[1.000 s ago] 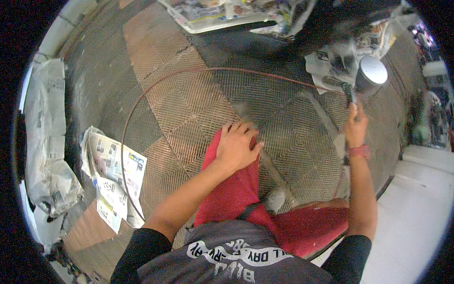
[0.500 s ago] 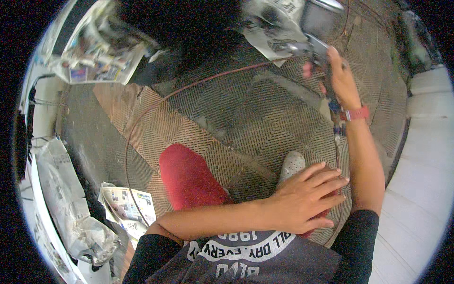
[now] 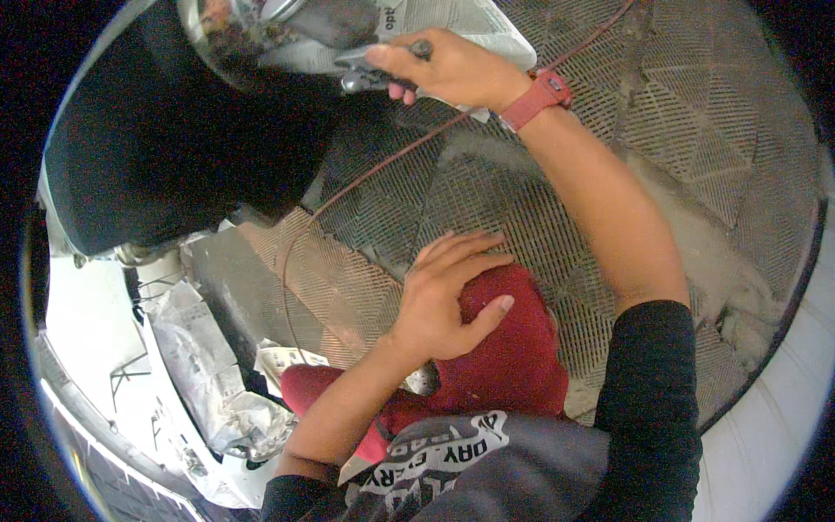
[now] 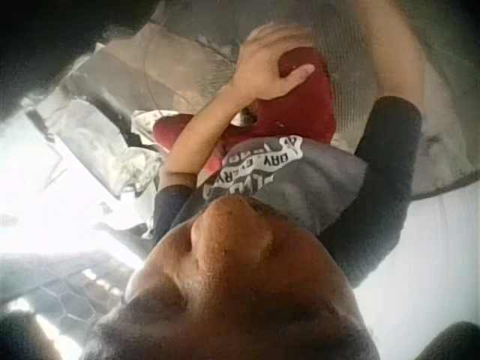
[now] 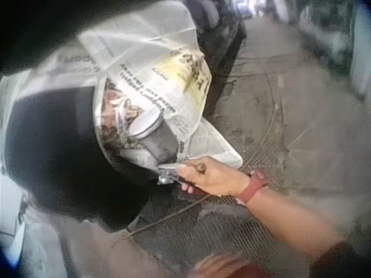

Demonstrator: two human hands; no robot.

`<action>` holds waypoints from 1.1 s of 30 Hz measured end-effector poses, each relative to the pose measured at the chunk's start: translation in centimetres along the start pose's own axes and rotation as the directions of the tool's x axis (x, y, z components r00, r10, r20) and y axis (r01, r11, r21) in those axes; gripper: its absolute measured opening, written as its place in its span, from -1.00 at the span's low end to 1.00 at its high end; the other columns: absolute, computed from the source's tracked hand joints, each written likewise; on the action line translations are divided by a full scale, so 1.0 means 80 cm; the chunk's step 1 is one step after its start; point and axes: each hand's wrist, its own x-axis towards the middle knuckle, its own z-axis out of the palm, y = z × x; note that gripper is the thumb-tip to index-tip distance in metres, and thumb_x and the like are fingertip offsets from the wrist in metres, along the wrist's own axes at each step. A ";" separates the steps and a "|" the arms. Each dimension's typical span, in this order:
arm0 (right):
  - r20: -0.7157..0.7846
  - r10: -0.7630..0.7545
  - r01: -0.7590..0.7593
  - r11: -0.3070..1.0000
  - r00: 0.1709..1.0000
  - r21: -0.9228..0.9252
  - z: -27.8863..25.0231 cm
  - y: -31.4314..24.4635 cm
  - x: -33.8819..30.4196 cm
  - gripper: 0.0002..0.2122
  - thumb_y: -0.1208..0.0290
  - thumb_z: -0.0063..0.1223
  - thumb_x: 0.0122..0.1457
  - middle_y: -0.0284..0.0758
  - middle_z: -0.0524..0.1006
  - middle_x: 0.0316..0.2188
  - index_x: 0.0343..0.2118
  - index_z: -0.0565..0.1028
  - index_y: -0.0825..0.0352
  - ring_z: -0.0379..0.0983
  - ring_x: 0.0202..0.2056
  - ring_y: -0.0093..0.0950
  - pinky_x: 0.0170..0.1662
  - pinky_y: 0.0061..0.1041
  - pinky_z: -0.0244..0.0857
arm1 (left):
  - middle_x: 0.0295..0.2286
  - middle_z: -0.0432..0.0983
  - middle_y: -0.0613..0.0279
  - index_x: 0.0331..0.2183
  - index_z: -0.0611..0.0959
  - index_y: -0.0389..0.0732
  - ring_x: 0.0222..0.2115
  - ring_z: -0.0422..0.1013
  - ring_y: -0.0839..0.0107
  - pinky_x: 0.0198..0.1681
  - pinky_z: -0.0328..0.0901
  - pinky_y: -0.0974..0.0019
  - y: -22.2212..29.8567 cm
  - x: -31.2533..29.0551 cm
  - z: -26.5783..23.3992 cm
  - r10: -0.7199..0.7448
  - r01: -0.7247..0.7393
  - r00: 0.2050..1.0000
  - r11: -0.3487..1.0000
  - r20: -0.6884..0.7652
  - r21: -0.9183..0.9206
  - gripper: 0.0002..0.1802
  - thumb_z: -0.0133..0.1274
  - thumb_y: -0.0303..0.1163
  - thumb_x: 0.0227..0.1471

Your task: The person sits on the floor and uses a spray gun to apply black paint to a car side mirror. They move around the mirror to cover different angles and occasionally touch the surface. The person stands up briefly to walk around the vehicle before returning to the mirror to continue spraying.

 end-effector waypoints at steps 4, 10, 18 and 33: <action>0.009 -0.069 0.068 0.993 0.998 0.093 -0.011 0.026 0.016 -0.48 -0.10 -0.04 0.54 -0.39 0.70 -0.37 0.03 0.69 0.35 0.60 -0.37 -0.65 -0.30 -0.57 0.46 | 0.13 0.64 -0.05 0.03 0.77 -0.18 0.21 0.50 -0.05 0.40 0.23 -0.17 -0.002 0.026 0.006 -0.047 0.047 0.999 0.999 0.019 0.024 -0.48 0.35 -0.17 0.05; -0.029 -0.150 0.152 0.958 0.988 0.243 -0.015 0.025 0.047 -0.43 -0.17 0.01 0.50 -0.38 0.68 -0.43 -0.09 0.72 0.37 0.56 -0.43 -0.62 -0.28 -0.54 0.48 | 0.12 0.65 -0.06 0.02 0.77 -0.20 0.21 0.51 -0.05 0.38 0.25 -0.16 -0.006 0.044 0.010 -0.105 0.103 0.993 0.994 0.045 0.049 -0.49 0.35 -0.20 0.04; -0.027 -0.055 0.061 0.946 0.998 0.318 -0.015 0.007 0.055 -0.40 -0.21 0.02 0.48 -0.37 0.69 -0.46 -0.13 0.72 0.38 0.57 -0.46 -0.62 -0.31 -0.54 0.49 | 0.09 0.66 -0.09 0.01 0.77 -0.22 0.17 0.53 -0.09 0.34 0.30 -0.11 -0.008 0.059 0.019 -0.103 0.102 0.994 0.994 0.025 0.027 -0.49 0.37 -0.24 0.02; 0.024 -0.064 0.060 0.987 0.998 0.147 0.012 0.081 0.028 -0.51 -0.06 0.12 0.49 -0.28 0.69 -0.45 0.17 0.69 0.28 0.64 -0.34 -0.57 -0.26 -0.46 0.55 | 0.09 0.66 -0.09 0.01 0.78 -0.22 0.18 0.52 -0.10 0.36 0.27 -0.11 -0.010 0.059 0.024 -0.144 0.143 0.989 0.989 0.046 0.030 -0.48 0.36 -0.21 0.02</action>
